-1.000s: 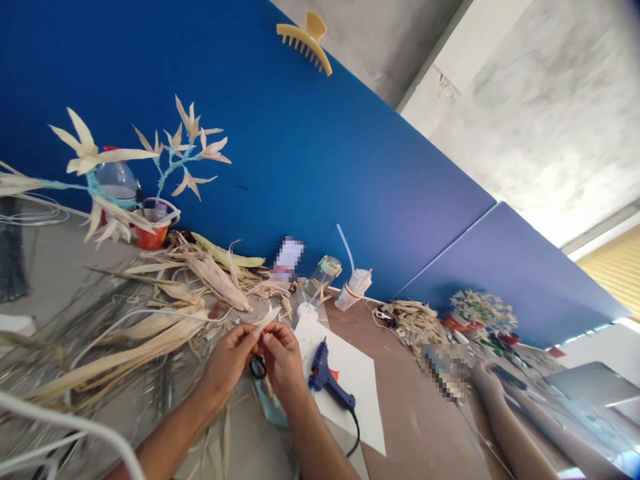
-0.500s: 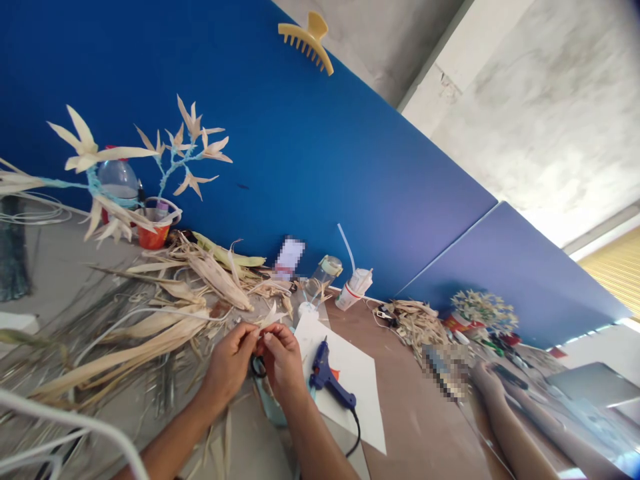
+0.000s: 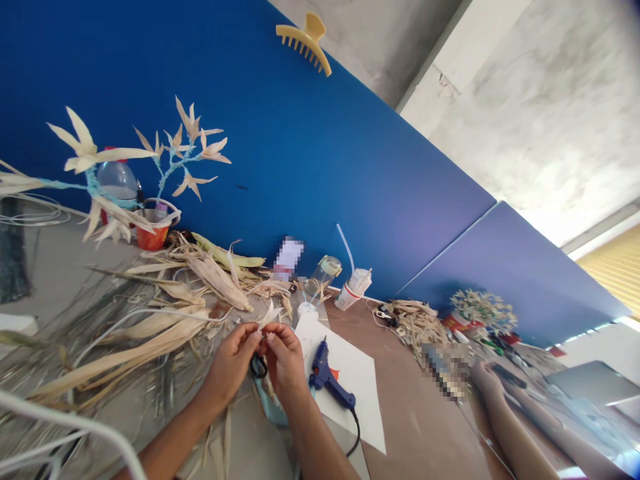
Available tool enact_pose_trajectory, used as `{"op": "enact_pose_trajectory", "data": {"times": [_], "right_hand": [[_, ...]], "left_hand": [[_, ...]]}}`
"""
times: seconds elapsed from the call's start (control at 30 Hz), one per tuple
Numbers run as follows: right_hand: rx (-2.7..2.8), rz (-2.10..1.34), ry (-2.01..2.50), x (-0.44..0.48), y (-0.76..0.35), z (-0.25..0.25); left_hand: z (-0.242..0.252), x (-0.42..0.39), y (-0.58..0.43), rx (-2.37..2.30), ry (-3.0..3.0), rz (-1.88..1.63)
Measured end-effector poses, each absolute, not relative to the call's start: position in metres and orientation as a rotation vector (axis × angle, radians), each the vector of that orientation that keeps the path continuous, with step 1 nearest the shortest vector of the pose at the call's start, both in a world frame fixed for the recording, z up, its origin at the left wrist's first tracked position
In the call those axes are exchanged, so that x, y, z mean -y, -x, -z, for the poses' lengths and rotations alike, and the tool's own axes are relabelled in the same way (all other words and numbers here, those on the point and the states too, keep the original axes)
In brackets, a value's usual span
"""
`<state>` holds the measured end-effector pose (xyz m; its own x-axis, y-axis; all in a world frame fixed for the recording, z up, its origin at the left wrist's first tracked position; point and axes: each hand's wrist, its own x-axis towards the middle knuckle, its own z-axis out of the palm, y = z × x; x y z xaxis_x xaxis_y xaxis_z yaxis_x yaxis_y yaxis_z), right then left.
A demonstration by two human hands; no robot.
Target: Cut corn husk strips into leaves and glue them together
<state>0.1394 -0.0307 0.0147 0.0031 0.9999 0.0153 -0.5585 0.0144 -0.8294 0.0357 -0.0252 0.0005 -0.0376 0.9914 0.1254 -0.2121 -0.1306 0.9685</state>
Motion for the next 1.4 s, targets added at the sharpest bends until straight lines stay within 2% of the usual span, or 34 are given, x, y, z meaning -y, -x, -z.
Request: {"op": "enact_pose_trajectory", "data": {"times": [0.97,1.4], "right_hand": [[0.791,-1.434,0.776,0.03,-0.137,-0.014],[0.453,-1.705,0.723,0.023,-0.148,-0.019]], "left_hand": [[-0.005,0.028,-0.034,-1.129,-1.264,-1.475],[-0.009,0.029,-0.036,-1.076,-1.253,-1.426]]}}
